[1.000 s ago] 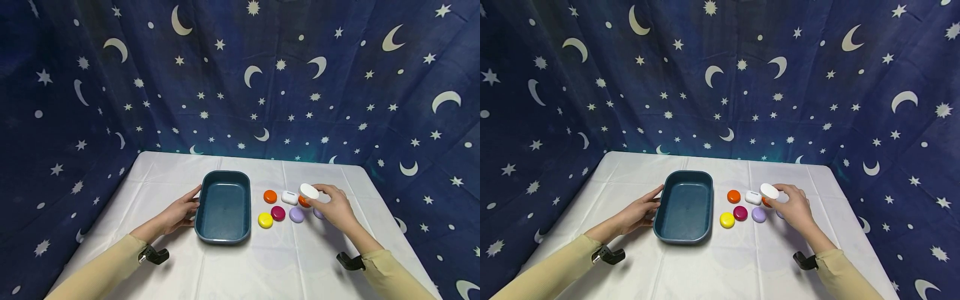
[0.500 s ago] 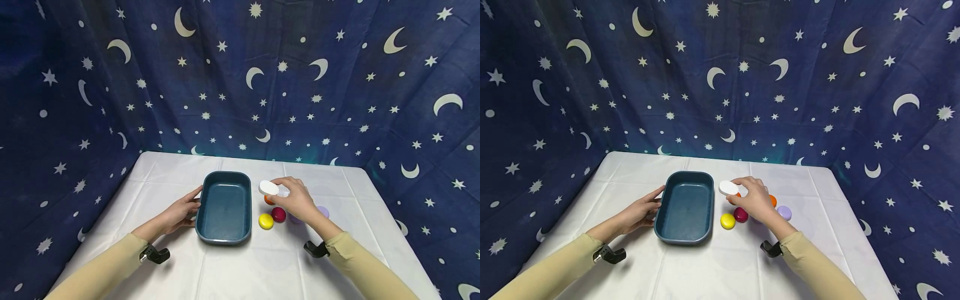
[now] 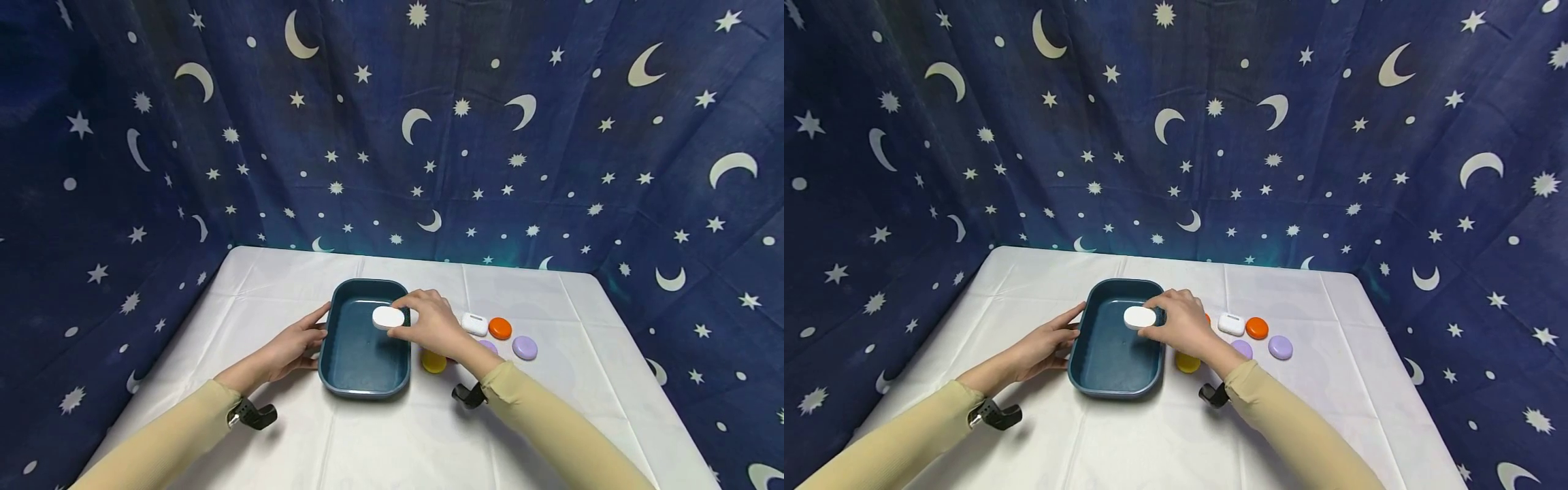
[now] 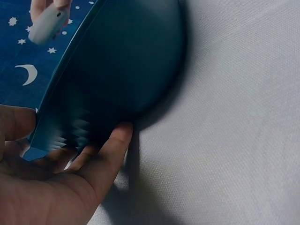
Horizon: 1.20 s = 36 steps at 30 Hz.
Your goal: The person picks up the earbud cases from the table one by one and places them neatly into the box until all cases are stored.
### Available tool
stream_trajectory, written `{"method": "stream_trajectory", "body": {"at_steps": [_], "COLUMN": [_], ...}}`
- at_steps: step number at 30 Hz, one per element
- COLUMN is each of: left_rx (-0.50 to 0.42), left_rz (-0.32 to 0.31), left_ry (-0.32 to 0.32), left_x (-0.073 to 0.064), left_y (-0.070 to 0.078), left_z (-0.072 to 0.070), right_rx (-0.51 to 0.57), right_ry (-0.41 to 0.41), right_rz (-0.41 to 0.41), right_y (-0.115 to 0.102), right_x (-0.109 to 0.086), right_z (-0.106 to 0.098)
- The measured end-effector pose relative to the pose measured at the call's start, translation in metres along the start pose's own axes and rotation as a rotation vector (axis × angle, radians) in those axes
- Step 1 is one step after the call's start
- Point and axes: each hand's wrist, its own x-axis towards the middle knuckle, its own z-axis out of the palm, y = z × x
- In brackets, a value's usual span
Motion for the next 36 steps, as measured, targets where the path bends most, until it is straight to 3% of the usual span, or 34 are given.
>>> {"method": "stream_trajectory", "body": {"at_steps": [6,17,36], "left_rx": [-0.007,-0.016,-0.028], "left_rz": [0.003,0.006,0.003], "left_ry": [-0.008,-0.023,-0.047], "left_x": [0.001,-0.001,0.001], "left_y": [0.0,0.001,-0.002], "left_z": [0.0,-0.002,-0.003], "right_rx": [-0.022,-0.111,-0.321], "right_ry": [-0.045,-0.14,-0.18], "right_rz": [-0.054,-0.071,-0.12], "right_y": [-0.012,-0.022,-0.036], "right_x": [0.011,0.031,0.042], "right_z": [0.014,0.036,0.06]}}
